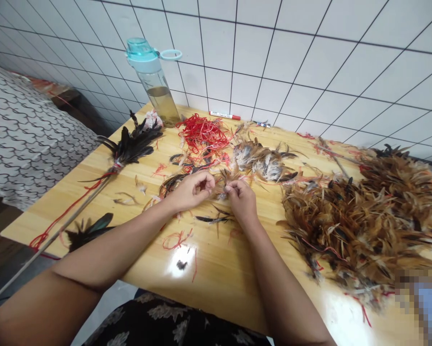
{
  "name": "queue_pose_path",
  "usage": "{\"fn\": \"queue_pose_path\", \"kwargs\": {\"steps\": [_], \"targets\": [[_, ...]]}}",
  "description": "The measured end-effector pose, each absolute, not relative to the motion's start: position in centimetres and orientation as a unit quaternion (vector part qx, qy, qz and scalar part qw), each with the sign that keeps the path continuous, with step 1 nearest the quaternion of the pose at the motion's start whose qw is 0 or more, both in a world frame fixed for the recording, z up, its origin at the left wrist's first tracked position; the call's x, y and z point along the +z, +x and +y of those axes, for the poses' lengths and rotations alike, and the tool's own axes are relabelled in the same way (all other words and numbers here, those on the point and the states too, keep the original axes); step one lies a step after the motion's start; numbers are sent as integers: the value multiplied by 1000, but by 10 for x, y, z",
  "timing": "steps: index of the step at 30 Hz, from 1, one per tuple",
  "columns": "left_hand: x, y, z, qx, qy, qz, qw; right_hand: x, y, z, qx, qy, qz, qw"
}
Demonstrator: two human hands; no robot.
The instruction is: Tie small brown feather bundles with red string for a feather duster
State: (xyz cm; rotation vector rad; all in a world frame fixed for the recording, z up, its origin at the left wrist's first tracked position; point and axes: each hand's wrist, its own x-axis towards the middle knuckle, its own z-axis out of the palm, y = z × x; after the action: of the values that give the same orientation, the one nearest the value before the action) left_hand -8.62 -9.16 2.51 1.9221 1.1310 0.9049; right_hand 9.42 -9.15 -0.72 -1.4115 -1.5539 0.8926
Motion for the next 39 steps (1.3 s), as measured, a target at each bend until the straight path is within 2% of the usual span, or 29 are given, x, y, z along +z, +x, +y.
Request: {"fn": "queue_pose_path", "kwargs": {"steps": [7, 18, 26, 28, 34, 39], "targets": [[18, -82, -92, 297, 761, 429, 386, -9, 94, -92, 353, -552, -628, 419], [11, -77, -90, 316, 734, 474, 369, -5, 90, -95, 374, -547, -617, 425], [8, -79, -88, 333, 720, 484, 370, -6, 95, -91, 382, -571, -552, 473], [6, -78, -87, 346, 694, 488, 401, -8, 97, -90, 377, -577, -548, 474], [2, -74, -89, 402, 543, 459, 577, -8, 99, -89, 363, -577, -544, 489], [3, -75, -89, 432, 534, 458, 564, -6, 100, -91, 337, -578, -565, 484]]}}
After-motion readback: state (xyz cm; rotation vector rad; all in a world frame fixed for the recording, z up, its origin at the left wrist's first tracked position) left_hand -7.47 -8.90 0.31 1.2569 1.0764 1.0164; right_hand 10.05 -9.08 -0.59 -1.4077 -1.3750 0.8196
